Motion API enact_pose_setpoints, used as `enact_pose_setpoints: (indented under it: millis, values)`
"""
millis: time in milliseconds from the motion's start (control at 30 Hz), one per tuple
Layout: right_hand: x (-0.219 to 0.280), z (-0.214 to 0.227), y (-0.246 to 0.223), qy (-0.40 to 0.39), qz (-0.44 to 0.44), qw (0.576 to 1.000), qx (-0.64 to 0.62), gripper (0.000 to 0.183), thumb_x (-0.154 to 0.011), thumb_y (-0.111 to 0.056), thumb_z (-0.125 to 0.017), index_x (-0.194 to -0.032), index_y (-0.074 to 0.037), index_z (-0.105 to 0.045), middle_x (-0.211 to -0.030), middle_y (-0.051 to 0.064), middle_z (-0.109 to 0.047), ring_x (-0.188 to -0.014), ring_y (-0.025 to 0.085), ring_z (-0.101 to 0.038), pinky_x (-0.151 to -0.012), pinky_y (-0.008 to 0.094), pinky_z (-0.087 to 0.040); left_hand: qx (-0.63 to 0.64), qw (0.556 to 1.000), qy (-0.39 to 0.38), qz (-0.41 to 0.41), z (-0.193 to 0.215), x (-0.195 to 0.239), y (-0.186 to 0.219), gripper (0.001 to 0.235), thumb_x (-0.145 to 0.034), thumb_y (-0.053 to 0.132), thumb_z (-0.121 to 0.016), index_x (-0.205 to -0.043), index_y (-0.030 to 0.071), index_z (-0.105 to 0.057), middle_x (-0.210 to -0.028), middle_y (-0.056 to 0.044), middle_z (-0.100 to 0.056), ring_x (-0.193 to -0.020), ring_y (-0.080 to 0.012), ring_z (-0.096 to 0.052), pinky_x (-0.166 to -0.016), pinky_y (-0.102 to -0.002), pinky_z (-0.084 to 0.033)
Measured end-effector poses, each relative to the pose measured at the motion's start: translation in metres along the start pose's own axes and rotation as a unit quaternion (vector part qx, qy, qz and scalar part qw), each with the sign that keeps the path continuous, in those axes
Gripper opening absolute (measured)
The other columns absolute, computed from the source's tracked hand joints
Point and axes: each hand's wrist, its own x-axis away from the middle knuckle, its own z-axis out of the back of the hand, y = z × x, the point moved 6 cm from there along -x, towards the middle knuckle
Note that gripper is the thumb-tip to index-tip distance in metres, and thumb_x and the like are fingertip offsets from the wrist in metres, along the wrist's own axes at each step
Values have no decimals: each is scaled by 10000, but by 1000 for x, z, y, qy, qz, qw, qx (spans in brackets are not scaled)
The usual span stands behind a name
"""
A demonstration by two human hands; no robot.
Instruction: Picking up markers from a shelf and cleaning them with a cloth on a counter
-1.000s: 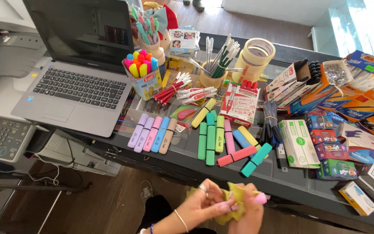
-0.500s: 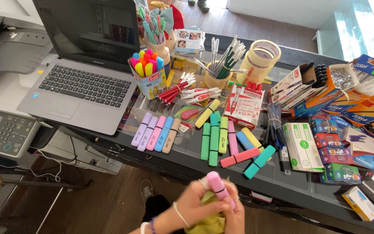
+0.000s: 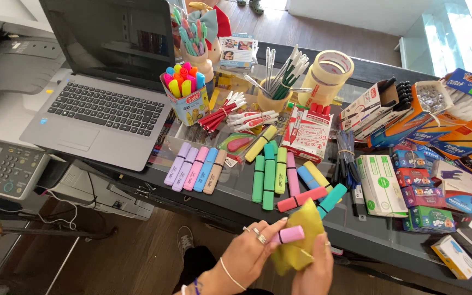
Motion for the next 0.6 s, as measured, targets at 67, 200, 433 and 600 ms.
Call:
enact_pose_setpoints:
  millis: [67, 200, 433, 600]
  values:
    - [18, -18, -8, -25, 0, 1000, 0, 607, -1074, -397, -487, -1476, 39, -616, -1283, 272, -718, -1030, 384, -686, -829, 506, -548, 20, 1000, 15, -5, -9, 2, 0, 513, -1160, 209, -372, -1629, 12, -441, -1191, -198, -608, -1069, -408, -600, -914, -486, -495]
    - [32, -23, -5, 31, -40, 999, 15, 497, -1025, -283, -625, -1438, -9, -652, -1199, 165, -715, -995, 275, -657, -818, 371, -529, 95, 994, 45, -25, -16, 3, 5, 567, -1125, 135, -462, -1670, 14, -364, -1289, -197, -525, -1098, -348, -619, -998, -439, -513]
    - [12, -23, 13, -182, -12, 981, -72, 341, -1031, -352, -645, -1068, -19, -586, -893, 80, -594, -474, 318, -656, -408, 418, -587, 242, 963, 76, 96, -17, 7, -15, 742, -1007, 365, -759, -1598, 104, -393, -1186, -85, -504, -871, -136, -527, -785, -295, -517]
    - [3, -24, -8, -280, 70, 947, -142, 381, -1126, -492, -552, -999, -134, -530, -808, 39, -510, -573, 138, -398, -498, 307, -361, 319, 928, -38, 190, -3, 11, -24, 620, -709, 191, -997, -1202, 110, -630, -929, -84, -790, -744, -104, -737, -635, -196, -595]
